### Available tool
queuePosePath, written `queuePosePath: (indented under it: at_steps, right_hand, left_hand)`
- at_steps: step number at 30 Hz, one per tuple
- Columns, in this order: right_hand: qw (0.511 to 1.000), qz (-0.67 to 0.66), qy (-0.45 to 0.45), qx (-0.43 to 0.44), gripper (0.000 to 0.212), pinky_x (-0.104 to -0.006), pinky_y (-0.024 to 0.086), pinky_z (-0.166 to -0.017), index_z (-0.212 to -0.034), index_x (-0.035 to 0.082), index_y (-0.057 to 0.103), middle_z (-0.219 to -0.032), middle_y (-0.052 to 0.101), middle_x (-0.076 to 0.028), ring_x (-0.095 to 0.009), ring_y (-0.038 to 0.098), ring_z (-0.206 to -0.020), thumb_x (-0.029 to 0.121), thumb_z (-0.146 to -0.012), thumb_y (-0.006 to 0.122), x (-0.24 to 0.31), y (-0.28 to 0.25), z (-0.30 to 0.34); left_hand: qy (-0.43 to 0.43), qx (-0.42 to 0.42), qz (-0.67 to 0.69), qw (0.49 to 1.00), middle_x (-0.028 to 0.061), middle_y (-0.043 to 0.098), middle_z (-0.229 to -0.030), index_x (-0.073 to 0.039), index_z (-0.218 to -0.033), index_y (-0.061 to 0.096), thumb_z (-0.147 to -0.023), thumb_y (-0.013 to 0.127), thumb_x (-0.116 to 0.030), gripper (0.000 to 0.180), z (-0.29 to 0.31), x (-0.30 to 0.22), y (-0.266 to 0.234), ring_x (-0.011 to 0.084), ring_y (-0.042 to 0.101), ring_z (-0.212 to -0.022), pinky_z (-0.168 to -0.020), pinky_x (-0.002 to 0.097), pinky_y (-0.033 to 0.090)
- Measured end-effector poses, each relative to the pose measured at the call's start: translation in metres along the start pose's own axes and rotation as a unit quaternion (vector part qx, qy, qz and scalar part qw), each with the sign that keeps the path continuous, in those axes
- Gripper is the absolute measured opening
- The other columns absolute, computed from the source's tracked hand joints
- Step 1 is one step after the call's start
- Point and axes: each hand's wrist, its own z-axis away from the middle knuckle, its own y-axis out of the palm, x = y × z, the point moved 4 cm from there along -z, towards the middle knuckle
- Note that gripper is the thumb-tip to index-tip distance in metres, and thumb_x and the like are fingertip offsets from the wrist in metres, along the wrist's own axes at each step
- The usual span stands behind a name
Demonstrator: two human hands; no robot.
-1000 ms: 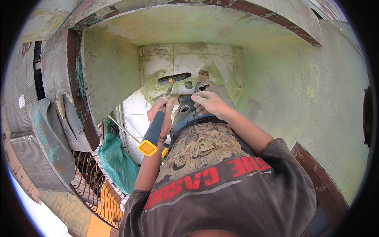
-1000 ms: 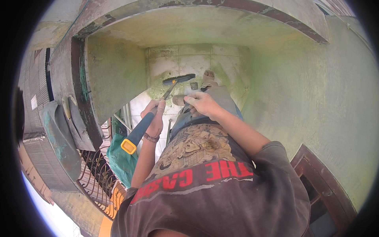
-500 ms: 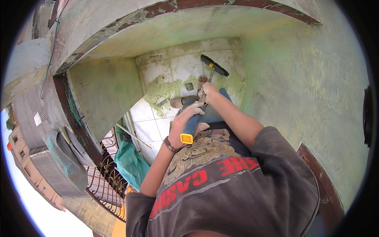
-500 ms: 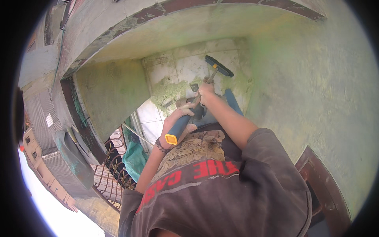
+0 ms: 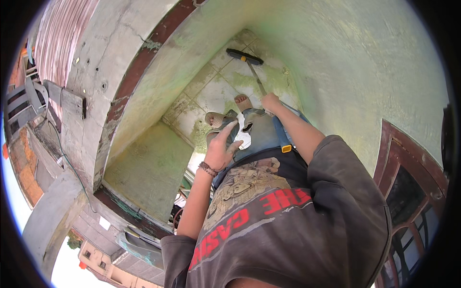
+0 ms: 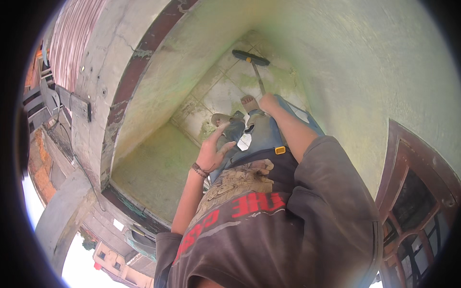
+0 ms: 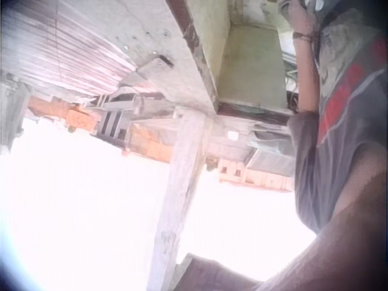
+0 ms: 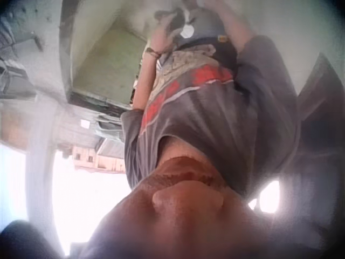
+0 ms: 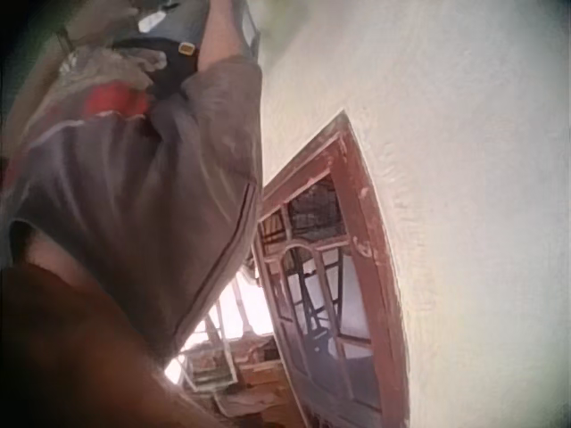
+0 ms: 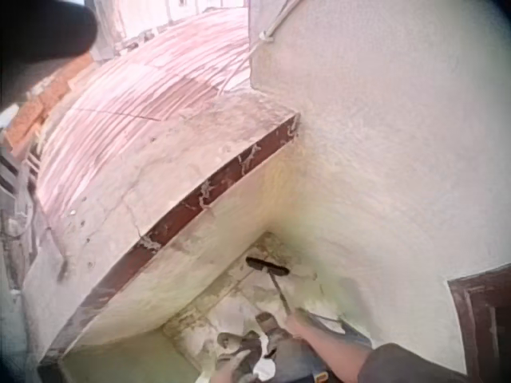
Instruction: The person sweeps debris on a tiled floor using a broom and dustpan, then scrapes residue from the floor with a hand tool. The person moves a plastic stool and continues sweeping and scraping the floor area.
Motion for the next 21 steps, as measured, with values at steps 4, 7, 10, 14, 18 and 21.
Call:
queuePosePath:
  at_steps: [4, 7, 10, 14, 18, 21]
  right_hand:
    - [0.965, 0.193, -0.172, -0.039, 0.025, -0.0417, 0.054, -0.071, -0.089, -0.003, 0.069, -0.088, 0.068, -0.024, -0.038, 0.068, -0.082, 0.016, -0.081, 0.055, -0.012, -0.013, 0.022]
    - [0.99, 0.11, -0.075, -0.038, 0.029, -0.0478, 0.051, -0.082, -0.098, -0.005, 0.065, -0.096, 0.065, -0.026, -0.041, 0.064, -0.092, 0.018, -0.086, 0.051, -0.019, -0.005, 0.007]
    - [0.988, -0.093, 0.074, -0.098, 0.031, -0.0474, 0.052, -0.081, -0.104, -0.005, 0.063, -0.098, 0.065, -0.026, -0.041, 0.065, -0.092, 0.017, -0.085, 0.052, -0.036, 0.032, -0.014]
    - [0.978, -0.141, 0.108, -0.11, 0.035, -0.0477, 0.052, -0.081, -0.112, -0.006, 0.056, -0.097, 0.065, -0.027, -0.042, 0.065, -0.091, 0.018, -0.087, 0.051, -0.028, 0.125, 0.032]
    - [0.982, -0.128, 0.14, -0.012, 0.033, -0.0482, 0.052, -0.082, -0.112, -0.004, 0.058, -0.099, 0.065, -0.025, -0.041, 0.064, -0.093, 0.019, -0.089, 0.05, -0.027, 0.186, 0.119]
    - [0.97, -0.174, 0.168, -0.036, 0.026, -0.0475, 0.053, -0.084, -0.104, -0.003, 0.061, -0.102, 0.065, -0.024, -0.04, 0.065, -0.096, 0.015, -0.088, 0.051, -0.004, 0.192, 0.16]
  left_hand:
    - [0.038, -0.077, -0.108, 0.99, 0.0225, 0.063, -0.116, -0.002, -0.124, 0.056, -0.084, 0.069, -0.01, 0.043, -0.004, -0.004, -0.076, 0.0366, 0.06, -0.109, -0.092, 0.0393, 0.048]
    - [0.099, -0.065, -0.204, 0.972, 0.0217, 0.063, -0.115, -0.001, -0.12, 0.059, -0.084, 0.068, -0.006, 0.038, -0.031, -0.056, -0.129, 0.0346, 0.061, -0.109, -0.091, 0.0381, 0.048]
    - [0.252, -0.037, -0.291, 0.922, 0.0195, 0.064, -0.116, -0.001, -0.118, 0.06, -0.085, 0.065, -0.003, 0.034, -0.071, -0.121, -0.166, 0.034, 0.059, -0.113, -0.093, 0.0392, 0.048]
    - [0.431, -0.023, -0.393, 0.812, 0.0175, 0.061, -0.122, -0.002, -0.117, 0.062, -0.086, 0.065, -0.004, 0.032, -0.131, -0.178, -0.196, 0.0338, 0.055, -0.12, -0.098, 0.0408, 0.045]
    - [0.488, 0.002, -0.478, 0.731, 0.0168, 0.045, -0.142, -0.008, -0.127, 0.056, -0.087, 0.065, -0.017, 0.042, -0.2, -0.204, -0.201, 0.0329, 0.037, -0.136, -0.11, 0.0428, 0.032]
    - [0.483, 0.003, -0.509, 0.712, 0.0143, 0.035, -0.15, -0.014, -0.136, 0.049, -0.087, 0.065, -0.023, 0.052, -0.231, -0.19, -0.205, 0.0321, 0.025, -0.142, -0.115, 0.0469, 0.019]
